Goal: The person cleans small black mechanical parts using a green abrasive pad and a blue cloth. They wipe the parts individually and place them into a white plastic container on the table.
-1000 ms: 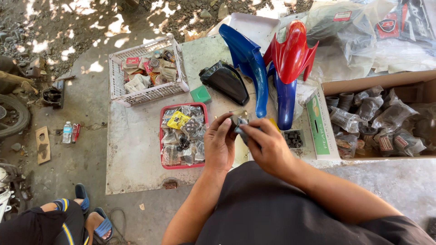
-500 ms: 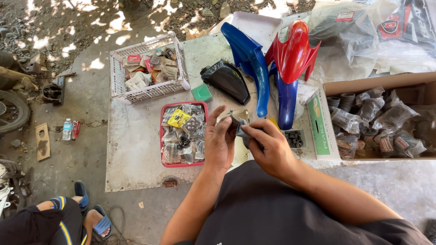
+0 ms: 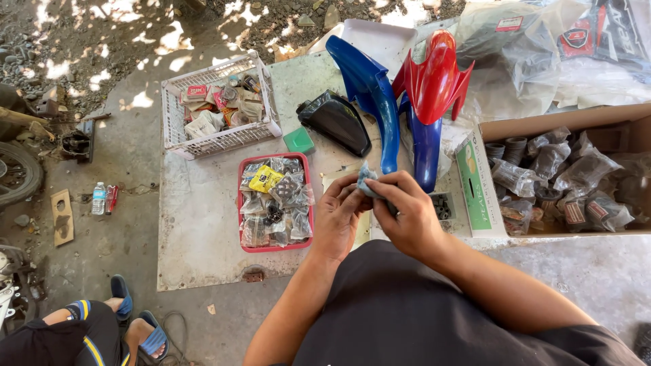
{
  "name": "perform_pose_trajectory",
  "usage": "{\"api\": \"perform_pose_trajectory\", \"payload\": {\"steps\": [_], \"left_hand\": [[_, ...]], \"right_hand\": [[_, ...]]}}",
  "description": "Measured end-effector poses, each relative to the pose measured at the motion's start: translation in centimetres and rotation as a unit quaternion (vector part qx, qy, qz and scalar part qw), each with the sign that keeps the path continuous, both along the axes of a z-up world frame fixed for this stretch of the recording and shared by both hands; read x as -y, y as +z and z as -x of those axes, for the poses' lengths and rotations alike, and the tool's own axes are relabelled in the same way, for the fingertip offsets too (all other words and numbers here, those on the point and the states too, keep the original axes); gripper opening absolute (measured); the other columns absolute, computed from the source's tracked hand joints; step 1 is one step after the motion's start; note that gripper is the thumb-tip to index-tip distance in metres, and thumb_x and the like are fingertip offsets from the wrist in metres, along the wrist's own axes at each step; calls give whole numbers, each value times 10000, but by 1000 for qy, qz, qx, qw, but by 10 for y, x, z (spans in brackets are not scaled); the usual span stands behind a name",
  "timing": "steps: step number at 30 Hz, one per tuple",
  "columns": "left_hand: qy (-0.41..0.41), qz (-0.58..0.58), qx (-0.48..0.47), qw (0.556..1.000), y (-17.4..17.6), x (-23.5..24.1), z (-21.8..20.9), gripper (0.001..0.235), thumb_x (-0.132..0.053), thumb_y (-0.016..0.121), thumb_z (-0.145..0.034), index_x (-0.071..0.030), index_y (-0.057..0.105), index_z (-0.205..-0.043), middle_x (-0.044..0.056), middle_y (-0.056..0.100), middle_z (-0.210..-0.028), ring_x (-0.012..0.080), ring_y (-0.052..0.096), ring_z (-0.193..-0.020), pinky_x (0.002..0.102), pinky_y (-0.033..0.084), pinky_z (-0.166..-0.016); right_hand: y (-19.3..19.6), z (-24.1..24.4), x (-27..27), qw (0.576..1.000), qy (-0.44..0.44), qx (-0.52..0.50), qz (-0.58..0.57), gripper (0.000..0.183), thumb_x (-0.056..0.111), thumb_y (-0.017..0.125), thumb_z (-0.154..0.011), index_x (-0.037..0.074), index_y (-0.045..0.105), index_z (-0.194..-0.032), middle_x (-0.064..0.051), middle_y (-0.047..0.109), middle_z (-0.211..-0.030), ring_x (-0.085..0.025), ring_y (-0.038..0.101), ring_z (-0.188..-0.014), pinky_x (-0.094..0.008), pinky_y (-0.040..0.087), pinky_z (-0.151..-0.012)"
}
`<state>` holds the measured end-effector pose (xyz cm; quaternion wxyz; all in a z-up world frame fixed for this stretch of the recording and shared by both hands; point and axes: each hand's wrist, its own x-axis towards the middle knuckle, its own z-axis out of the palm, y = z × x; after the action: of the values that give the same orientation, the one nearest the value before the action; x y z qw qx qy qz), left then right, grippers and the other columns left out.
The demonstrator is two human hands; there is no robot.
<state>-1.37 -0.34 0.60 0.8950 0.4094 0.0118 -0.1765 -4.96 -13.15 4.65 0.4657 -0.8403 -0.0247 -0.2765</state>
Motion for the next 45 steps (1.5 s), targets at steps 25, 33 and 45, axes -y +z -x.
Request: {"api": "perform_pose_trajectory", "payload": {"steps": [25,33,45], "left_hand": [[24,-27,-18,999,-13,7,-17,217,-46,697,-977,13,627,-1174,155,720,-922,243,743,-782,324,638,-734],[-56,-129,-31,990,-42,21,-19,257,-88,714,-966,-11,677,-1209,136,734,-951,171,724,-831,262,616,-764],[-260,-352,-185,880,-268,96,56,190,-153,687,-1009,-26,729,-1144,159,732,-910,215,752,-797,309,646,-735]], "right_hand": [[5,9,7,998,-9,-42,-42,279,-20,673,-852,54,784,-1097,-83,698,-994,-302,737,-852,-368,594,-681],[-68,29,55,961,4,-230,-151,359,-79,537,-750,112,799,-906,-67,724,-861,-308,733,-865,-420,573,-772],[-238,93,110,778,-131,-587,-185,341,388,652,-957,152,751,-1182,-158,772,-1083,-412,683,-1127,-542,527,-969]]}}
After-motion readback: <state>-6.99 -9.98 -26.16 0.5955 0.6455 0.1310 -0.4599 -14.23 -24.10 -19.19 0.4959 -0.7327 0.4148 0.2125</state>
